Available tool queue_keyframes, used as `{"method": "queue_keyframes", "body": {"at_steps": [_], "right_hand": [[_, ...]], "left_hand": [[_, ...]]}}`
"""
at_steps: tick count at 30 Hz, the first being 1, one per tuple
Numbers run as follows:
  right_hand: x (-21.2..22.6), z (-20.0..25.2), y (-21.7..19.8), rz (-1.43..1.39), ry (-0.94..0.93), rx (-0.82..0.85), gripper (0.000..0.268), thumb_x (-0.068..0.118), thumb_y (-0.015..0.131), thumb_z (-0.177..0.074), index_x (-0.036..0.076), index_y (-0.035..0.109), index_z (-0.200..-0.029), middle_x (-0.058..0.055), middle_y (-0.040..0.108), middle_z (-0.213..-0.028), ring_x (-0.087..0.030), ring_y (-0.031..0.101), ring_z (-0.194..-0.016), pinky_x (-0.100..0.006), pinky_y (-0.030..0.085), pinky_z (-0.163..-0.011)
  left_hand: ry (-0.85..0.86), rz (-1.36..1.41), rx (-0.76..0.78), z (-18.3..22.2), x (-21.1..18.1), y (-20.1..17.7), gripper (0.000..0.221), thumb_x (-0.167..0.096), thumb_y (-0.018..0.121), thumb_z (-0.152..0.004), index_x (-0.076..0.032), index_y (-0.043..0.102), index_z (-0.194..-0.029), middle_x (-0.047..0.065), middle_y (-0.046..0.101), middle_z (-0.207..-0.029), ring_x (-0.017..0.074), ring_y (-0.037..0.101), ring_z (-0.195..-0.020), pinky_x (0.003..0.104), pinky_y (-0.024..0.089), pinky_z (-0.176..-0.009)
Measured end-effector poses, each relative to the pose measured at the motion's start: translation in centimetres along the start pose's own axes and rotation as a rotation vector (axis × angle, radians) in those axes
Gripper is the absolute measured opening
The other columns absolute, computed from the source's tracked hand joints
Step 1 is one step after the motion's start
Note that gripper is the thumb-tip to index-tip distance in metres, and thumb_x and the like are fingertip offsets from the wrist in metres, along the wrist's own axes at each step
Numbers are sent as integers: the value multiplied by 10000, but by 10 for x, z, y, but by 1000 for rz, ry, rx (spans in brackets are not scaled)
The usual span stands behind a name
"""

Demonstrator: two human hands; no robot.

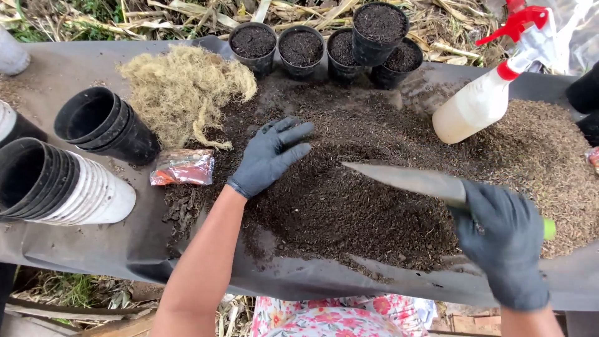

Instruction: Mixing soil on a workbench and filling small plastic pots using a hand trowel and a spray bottle.

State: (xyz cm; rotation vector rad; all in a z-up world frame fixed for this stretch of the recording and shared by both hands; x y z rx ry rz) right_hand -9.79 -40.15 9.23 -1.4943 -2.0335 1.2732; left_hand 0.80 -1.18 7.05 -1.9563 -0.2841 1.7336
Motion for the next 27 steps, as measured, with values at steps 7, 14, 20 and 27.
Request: {"method": "queue_keyframes", "body": {"at_steps": [7, 14, 20, 27], "right_hand": [[54, 99, 3, -173, 207, 82, 216, 258, 770, -871, 146, 702, -1042, -36, 625, -767, -219, 549, -585, -409, 490, -514], [103, 76, -2, -29, 20, 51, 536, 106, 606, -703, 273, 732, -1197, 104, 705, -987, -150, 586, -657, -327, 448, -496], [91, 27, 28, 184, 100, -82, 239, 282, 750, -985, 183, 715, -1200, 48, 626, -860, -110, 472, -661, -268, 388, -582], [85, 63, -28, -45, 81, 113, 323, 226, 756, -870, 114, 721, -1170, -46, 690, -945, -196, 613, -687, -371, 501, -596]], "left_hand": [[135, -190, 140, 0, 11, 3, 476, -560, 452, -968, -368, 656, -1353, 23, 460, -1611, 356, 324, -1504, 577, 164, -1207], [175, -116, 76, -1, 19, 0, 521, -46, 533, -938, -315, 642, -1371, 29, 569, -1520, 260, 480, -1433, 480, 301, -1223], [320, -148, 32, 3, 24, -3, 414, -215, 423, -1060, -258, 566, -1446, 82, 571, -1502, 304, 544, -1369, 507, 412, -1153], [328, 125, -20, -1, 38, 3, 374, -190, 458, -1068, -155, 610, -1408, 92, 595, -1470, 269, 538, -1398, 416, 374, -1223]]}}
Point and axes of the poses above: each hand's wrist, its own z-axis away from the middle knuckle, its own y-axis out of the palm, x = y × z, the point moved 3 cm from there along -z, towards the middle knuckle
